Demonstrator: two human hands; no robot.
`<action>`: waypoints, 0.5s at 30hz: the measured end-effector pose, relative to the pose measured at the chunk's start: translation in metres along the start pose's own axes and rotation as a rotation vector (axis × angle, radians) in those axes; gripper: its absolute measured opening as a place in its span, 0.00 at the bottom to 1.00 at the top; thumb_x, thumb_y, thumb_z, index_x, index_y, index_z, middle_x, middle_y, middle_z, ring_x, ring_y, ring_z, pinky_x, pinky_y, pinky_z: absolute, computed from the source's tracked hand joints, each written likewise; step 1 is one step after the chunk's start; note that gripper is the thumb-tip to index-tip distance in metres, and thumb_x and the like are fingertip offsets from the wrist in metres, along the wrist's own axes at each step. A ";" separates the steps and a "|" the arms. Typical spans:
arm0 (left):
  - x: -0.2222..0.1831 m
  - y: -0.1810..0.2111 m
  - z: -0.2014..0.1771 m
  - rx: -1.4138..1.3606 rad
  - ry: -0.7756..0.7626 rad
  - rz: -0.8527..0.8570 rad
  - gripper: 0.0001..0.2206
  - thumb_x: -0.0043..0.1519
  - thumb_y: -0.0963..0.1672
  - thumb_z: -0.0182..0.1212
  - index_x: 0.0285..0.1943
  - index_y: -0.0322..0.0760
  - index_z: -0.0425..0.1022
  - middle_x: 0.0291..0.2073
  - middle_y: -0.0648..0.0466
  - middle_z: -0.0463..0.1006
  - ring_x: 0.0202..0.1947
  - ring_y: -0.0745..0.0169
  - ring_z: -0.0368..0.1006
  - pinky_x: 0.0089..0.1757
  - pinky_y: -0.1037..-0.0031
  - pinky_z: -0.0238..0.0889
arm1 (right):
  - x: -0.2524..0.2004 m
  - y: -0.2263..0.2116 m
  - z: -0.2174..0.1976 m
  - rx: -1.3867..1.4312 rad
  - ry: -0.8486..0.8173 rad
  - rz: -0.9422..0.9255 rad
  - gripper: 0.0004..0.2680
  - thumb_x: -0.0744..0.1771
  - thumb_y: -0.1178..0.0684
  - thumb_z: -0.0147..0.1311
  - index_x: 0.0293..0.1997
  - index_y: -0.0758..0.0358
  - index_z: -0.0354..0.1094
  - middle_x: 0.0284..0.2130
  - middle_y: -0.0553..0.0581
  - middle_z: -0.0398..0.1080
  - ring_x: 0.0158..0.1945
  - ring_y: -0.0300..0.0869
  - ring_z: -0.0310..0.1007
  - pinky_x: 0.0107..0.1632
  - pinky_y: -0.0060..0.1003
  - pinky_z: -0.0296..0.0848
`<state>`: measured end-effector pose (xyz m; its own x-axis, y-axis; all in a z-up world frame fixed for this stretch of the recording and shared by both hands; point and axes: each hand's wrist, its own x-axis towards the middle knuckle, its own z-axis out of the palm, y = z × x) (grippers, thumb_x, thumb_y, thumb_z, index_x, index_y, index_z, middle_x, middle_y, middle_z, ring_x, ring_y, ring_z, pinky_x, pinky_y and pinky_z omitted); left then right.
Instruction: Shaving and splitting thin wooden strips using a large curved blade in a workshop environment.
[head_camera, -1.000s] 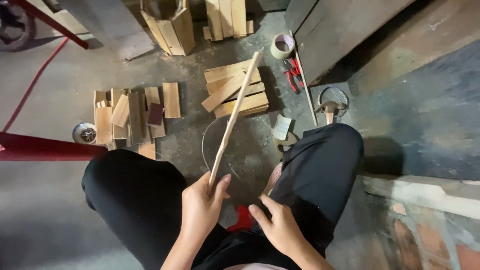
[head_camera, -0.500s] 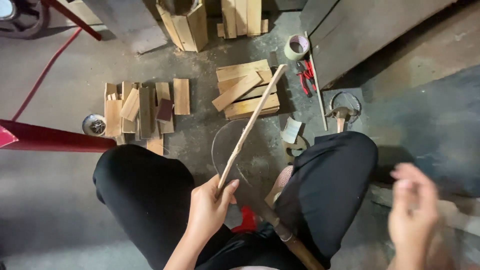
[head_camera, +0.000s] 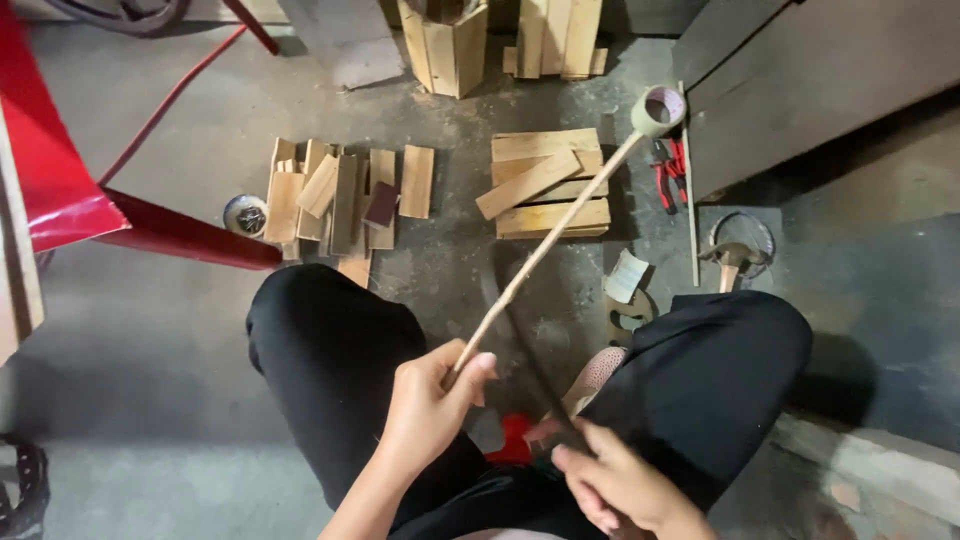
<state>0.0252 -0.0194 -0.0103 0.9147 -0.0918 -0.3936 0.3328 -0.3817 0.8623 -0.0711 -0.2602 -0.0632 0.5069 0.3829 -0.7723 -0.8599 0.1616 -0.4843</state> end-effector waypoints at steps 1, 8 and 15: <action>-0.001 -0.002 -0.006 -0.002 0.006 -0.004 0.10 0.61 0.45 0.66 0.30 0.36 0.85 0.11 0.60 0.75 0.13 0.73 0.61 0.21 0.80 0.54 | 0.001 0.002 -0.010 -0.005 -0.004 0.005 0.15 0.70 0.57 0.45 0.65 0.67 0.66 0.08 0.54 0.57 0.06 0.37 0.47 0.11 0.31 0.49; -0.003 -0.010 -0.037 -0.436 0.033 -0.207 0.22 0.71 0.48 0.39 0.52 0.30 0.80 0.17 0.51 0.73 0.16 0.71 0.54 0.23 0.79 0.47 | 0.004 -0.003 -0.042 0.493 -0.752 -0.506 0.26 0.71 0.42 0.55 0.70 0.69 0.47 0.22 0.60 0.68 0.21 0.42 0.67 0.23 0.32 0.66; 0.000 -0.007 -0.039 -0.433 -0.052 -0.243 0.24 0.70 0.50 0.40 0.63 0.36 0.78 0.18 0.51 0.73 0.16 0.71 0.55 0.22 0.79 0.44 | 0.018 0.042 -0.048 0.625 -1.016 -0.565 0.41 0.67 0.18 0.45 0.78 0.62 0.32 0.29 0.61 0.74 0.20 0.36 0.63 0.23 0.31 0.62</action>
<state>0.0317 0.0191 -0.0037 0.7899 -0.0975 -0.6054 0.6096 0.0184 0.7925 -0.0952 -0.2900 -0.1174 0.7674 0.5881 0.2553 -0.5681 0.8083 -0.1545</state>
